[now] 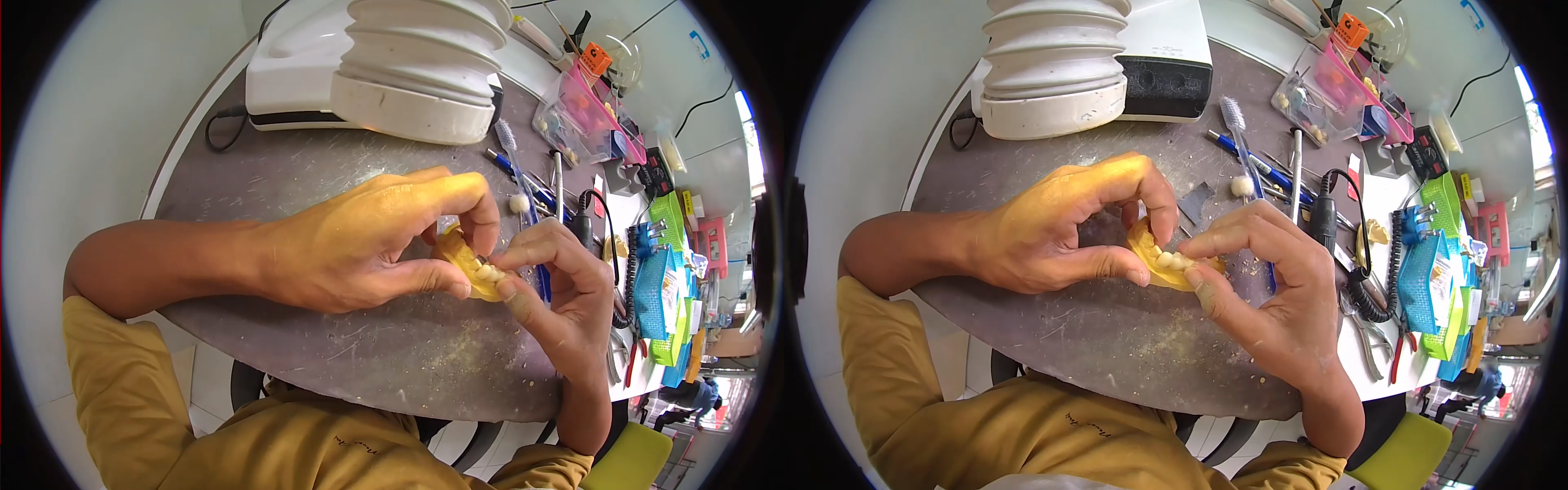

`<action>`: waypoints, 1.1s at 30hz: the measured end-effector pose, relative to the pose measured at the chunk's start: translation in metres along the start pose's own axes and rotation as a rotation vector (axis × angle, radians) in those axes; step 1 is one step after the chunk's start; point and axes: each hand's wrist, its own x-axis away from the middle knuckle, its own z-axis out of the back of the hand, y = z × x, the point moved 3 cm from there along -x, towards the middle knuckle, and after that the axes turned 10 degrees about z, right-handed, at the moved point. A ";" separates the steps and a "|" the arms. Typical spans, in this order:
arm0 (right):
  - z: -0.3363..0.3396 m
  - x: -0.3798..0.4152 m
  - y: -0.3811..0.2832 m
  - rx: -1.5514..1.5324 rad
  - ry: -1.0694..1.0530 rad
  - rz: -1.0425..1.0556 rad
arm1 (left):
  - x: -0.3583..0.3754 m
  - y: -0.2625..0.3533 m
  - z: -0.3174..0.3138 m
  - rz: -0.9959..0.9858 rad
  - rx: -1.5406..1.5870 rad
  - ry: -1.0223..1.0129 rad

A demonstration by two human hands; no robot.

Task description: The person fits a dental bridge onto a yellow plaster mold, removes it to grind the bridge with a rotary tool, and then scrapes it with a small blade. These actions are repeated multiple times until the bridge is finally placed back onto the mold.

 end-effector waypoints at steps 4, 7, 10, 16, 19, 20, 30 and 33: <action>0.002 0.001 0.004 -0.139 -0.009 -0.072 | -0.001 0.000 0.002 0.003 0.027 -0.024; 0.003 0.001 0.004 -0.208 0.011 -0.124 | 0.000 -0.001 0.001 0.079 0.120 -0.046; 0.003 0.002 0.004 -0.228 0.030 -0.140 | -0.001 -0.005 -0.001 0.031 0.196 -0.043; 0.002 0.003 0.007 -0.218 0.027 -0.154 | -0.002 -0.003 0.001 0.035 0.178 -0.043; 0.001 0.003 0.009 -0.230 0.019 -0.160 | -0.002 -0.004 0.000 0.042 0.211 -0.046; 0.001 0.003 0.009 -0.233 0.014 -0.157 | -0.002 -0.003 0.000 0.044 0.211 -0.045; 0.002 0.001 0.010 -0.240 -0.036 -0.082 | 0.000 -0.001 0.001 0.028 0.114 -0.027; 0.002 0.001 0.009 -0.207 -0.078 -0.117 | 0.000 0.000 0.002 0.016 0.093 -0.022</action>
